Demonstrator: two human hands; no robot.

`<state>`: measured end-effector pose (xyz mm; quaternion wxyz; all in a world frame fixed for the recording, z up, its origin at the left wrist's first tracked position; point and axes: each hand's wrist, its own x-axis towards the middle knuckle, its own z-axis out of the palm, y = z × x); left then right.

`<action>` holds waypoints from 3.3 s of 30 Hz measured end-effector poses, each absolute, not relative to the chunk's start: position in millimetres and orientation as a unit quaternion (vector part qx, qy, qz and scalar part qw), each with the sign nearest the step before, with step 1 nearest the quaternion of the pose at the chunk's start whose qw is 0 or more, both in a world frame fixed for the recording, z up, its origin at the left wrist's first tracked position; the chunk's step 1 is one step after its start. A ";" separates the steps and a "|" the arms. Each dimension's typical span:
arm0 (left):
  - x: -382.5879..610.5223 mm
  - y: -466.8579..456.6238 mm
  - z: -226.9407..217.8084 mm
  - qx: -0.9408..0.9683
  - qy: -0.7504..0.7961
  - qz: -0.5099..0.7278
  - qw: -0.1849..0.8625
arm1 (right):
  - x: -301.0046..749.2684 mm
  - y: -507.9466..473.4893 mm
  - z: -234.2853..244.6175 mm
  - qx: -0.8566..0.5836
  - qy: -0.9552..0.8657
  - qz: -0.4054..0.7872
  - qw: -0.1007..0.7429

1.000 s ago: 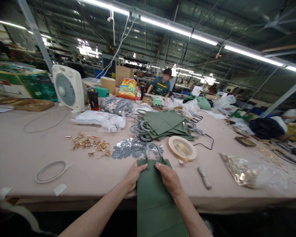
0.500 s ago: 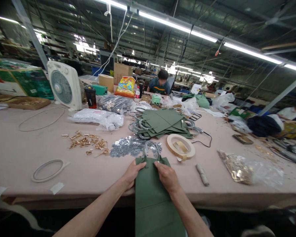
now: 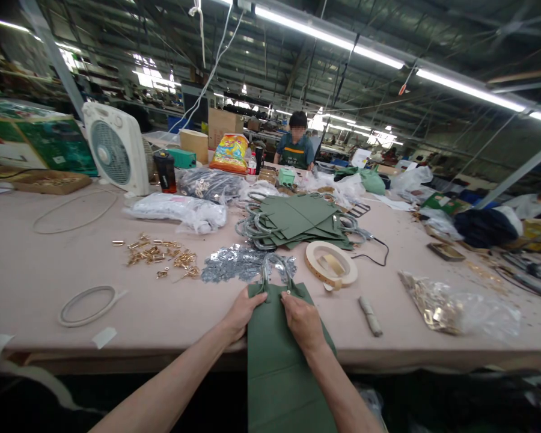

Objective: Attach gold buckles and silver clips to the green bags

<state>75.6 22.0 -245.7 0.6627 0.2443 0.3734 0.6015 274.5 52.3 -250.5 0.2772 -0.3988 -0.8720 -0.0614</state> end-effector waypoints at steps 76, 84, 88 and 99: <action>89.9 0.9 -242.8 0.681 0.601 0.413 0.067 | 256.0 50.0 -260.0 -0.465 -0.808 0.066 0.355; 90.1 12.9 -238.8 0.704 0.597 0.366 0.116 | 256.2 50.8 -261.5 -0.461 -0.812 0.074 0.350; 92.7 13.1 -238.3 0.695 0.601 0.372 0.127 | 256.4 51.9 -262.1 -0.460 -0.812 0.076 0.350; 96.8 11.2 -233.0 0.683 0.616 0.371 0.130 | 256.7 53.4 -265.0 -0.467 -0.810 0.077 0.346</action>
